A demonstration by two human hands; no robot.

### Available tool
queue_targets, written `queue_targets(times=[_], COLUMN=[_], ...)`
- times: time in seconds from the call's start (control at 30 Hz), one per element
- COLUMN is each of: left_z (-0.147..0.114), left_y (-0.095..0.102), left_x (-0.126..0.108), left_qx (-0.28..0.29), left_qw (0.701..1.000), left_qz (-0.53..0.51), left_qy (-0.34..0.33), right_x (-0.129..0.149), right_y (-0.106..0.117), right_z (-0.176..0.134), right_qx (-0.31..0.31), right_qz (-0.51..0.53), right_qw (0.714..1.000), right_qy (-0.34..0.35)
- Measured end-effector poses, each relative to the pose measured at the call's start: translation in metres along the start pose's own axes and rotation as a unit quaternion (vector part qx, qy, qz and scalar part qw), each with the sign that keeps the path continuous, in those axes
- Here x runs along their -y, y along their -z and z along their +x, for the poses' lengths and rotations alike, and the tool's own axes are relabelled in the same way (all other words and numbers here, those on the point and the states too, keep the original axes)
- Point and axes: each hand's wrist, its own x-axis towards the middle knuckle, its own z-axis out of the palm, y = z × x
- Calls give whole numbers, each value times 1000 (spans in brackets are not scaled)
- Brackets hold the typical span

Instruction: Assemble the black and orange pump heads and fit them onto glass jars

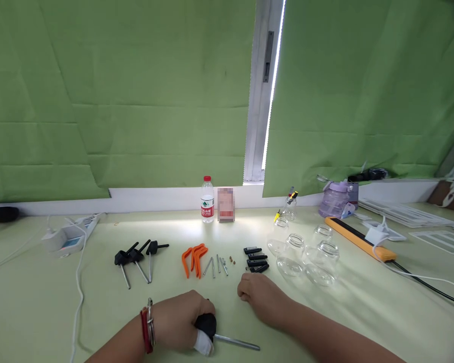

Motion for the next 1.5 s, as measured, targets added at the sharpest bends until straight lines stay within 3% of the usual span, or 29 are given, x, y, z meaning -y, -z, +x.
queue_targets(times=[0.1, 0.2, 0.27, 0.37, 0.5, 0.63, 0.73, 0.8, 0.93, 1.0, 1.07, 1.2, 1.33, 1.5], left_z=[7, 15, 21, 29, 39, 45, 41, 35, 19, 14, 12, 19, 29, 33], left_y=[0, -4, -7, -12, -16, -16, -12, -8, -3, -4, -8, -19, -20, -14], left_x=[8, 15, 19, 27, 43, 51, 43, 31, 3, -7, -11, -9, 1, 14], left_qx=[83, 123, 127, 118, 102, 89, 85, 64, -102, -193, -234, -224, -177, -176], left_qw=[977, 933, 899, 854, 815, 797, 828, 882, 977, 981, 966, 970, 982, 979], left_qz=[-193, -339, -418, -507, -570, -593, -545, -458, -182, 5, 101, 74, -65, -94], left_qy=[42, 12, -14, -12, 13, 74, 99, 86, 42, -15, -48, -53, -32, -52], right_x=[1, 1, 1, 1, 4, 8, 9, 7, 0, -1, 1, 8, 3, -10], right_y=[0, 3, 6, 11, 14, 9, 4, 1, -3, -4, -3, -2, -1, 0], right_z=[-9, -14, -14, -12, -10, -10, -9, -8, -3, -3, -2, -3, -3, -5], right_qx=[3, -17, -49, -92, -95, -38, -42, -41, -39, -37, -27, -11, -79, -111], right_qz=[70, 136, 203, 358, 519, 529, 504, 510, 540, 545, 547, 564, 578, 577], right_qw=[997, 990, 975, 920, 844, 844, 856, 850, 824, 818, 816, 801, 786, 773], right_qy=[-15, -35, -76, -132, -92, -85, -106, -127, -166, -177, -186, -201, -204, -238])
